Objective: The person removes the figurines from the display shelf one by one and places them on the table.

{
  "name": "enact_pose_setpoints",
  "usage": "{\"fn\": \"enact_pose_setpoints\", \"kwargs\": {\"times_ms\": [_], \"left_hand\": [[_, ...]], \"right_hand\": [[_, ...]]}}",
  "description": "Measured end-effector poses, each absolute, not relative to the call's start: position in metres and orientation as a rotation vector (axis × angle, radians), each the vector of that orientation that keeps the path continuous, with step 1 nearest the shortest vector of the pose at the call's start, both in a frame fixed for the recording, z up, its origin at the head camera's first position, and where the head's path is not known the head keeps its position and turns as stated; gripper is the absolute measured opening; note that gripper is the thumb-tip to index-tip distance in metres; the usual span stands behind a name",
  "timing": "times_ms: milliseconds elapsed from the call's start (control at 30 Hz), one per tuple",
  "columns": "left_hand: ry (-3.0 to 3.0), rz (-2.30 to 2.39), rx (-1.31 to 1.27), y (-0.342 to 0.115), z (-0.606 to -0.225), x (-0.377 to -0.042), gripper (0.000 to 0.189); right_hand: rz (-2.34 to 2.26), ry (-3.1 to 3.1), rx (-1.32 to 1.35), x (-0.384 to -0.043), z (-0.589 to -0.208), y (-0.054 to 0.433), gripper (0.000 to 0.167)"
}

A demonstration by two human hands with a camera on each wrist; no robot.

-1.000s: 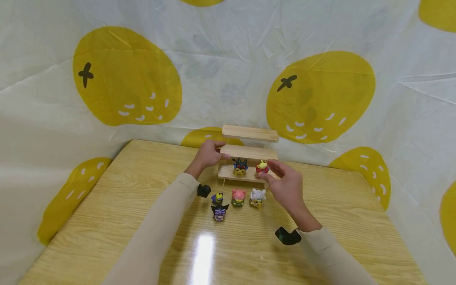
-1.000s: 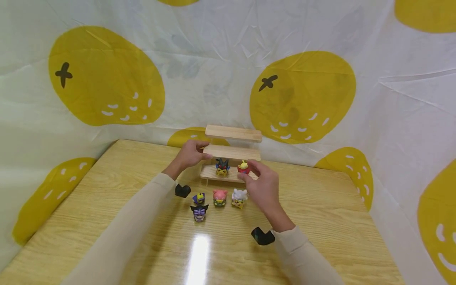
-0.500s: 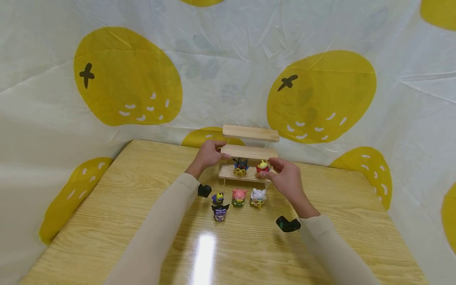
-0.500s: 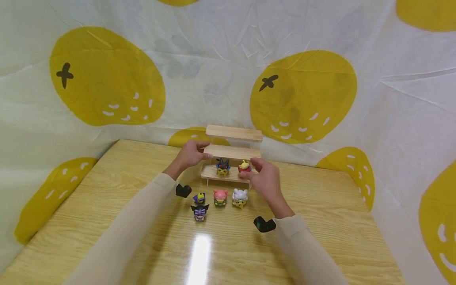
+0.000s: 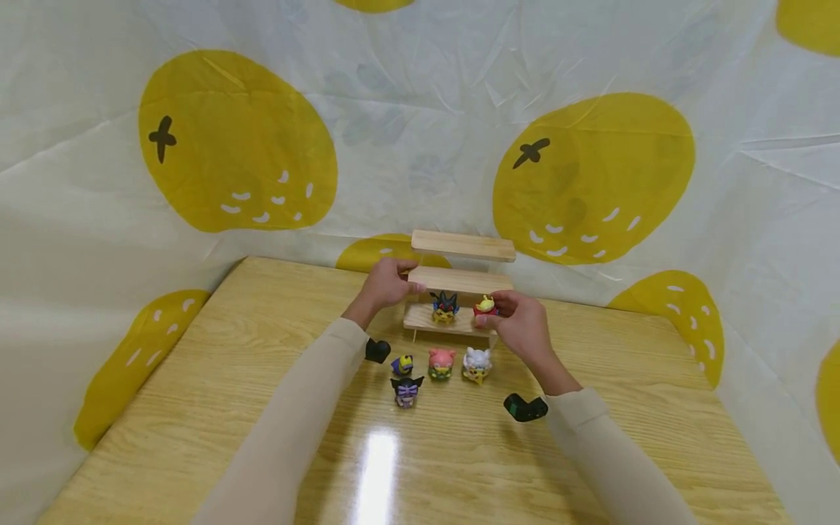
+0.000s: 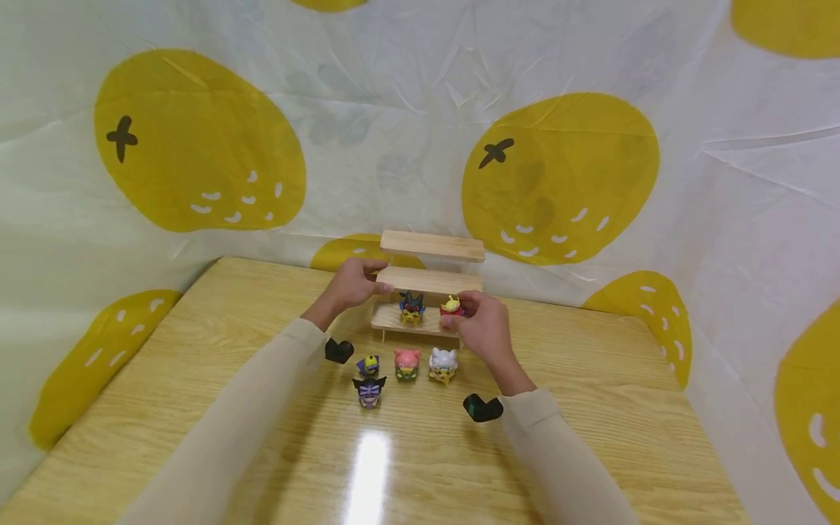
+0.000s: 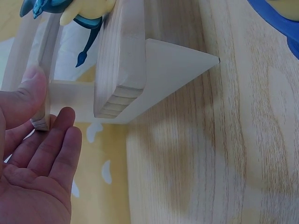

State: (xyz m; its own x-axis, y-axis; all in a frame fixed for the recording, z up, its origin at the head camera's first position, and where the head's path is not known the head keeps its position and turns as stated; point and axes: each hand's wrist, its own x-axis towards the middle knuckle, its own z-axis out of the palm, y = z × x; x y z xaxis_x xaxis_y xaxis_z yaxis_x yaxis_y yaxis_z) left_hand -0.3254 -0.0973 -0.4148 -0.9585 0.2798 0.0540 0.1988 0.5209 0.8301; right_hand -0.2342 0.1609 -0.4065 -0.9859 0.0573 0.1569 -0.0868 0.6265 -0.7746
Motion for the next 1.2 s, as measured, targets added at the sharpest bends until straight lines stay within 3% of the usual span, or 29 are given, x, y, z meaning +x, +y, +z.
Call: {"fn": "enact_pose_setpoints", "kwargs": {"times_ms": [1200], "left_hand": [[2.652,1.456,0.416,-0.097,-0.419,-0.326,0.062]], "right_hand": [[1.281,-2.664,0.035,-0.226,-0.398,0.162,0.043]]}}
